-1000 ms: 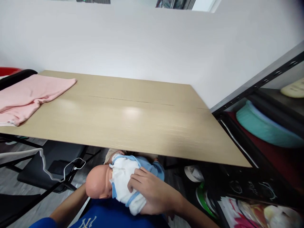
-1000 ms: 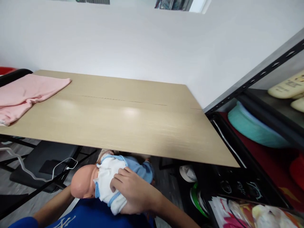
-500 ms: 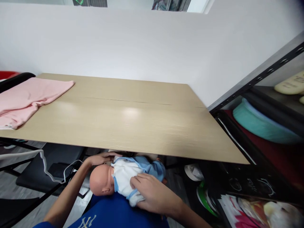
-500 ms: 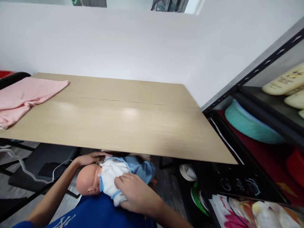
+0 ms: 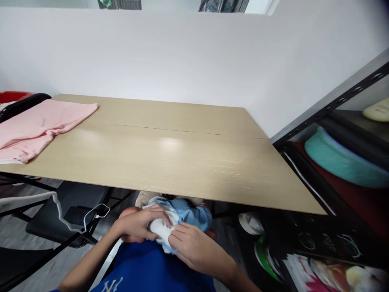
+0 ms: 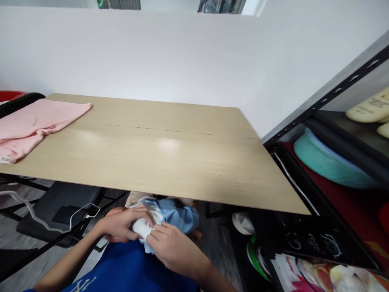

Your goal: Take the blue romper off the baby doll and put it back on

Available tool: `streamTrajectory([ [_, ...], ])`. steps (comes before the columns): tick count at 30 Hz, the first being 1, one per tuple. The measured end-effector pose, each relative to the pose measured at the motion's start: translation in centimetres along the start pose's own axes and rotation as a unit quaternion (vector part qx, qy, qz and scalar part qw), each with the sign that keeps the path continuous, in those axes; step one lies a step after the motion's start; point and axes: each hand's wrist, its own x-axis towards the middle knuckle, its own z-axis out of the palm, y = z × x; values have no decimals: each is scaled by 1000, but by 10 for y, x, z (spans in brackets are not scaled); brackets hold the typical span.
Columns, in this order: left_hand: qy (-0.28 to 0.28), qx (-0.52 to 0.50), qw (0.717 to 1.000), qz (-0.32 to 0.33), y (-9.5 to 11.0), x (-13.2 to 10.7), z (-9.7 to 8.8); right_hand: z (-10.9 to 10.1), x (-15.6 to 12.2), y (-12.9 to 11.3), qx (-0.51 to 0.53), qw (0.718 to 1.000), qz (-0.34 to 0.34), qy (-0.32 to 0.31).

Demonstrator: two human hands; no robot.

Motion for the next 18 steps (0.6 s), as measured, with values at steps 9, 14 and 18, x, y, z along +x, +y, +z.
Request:
streamTrajectory([
  [9, 130, -90, 987, -42, -33, -14, 0, 33, -42, 10, 32, 998, 42, 17],
  [14, 94, -176, 980, -7, -26, -26, -6, 57, -61, 19, 27, 989, 45, 140],
  [18, 3, -233, 972, 29, -19, -31, -15, 46, -59, 34, 199, 965, 87, 145],
])
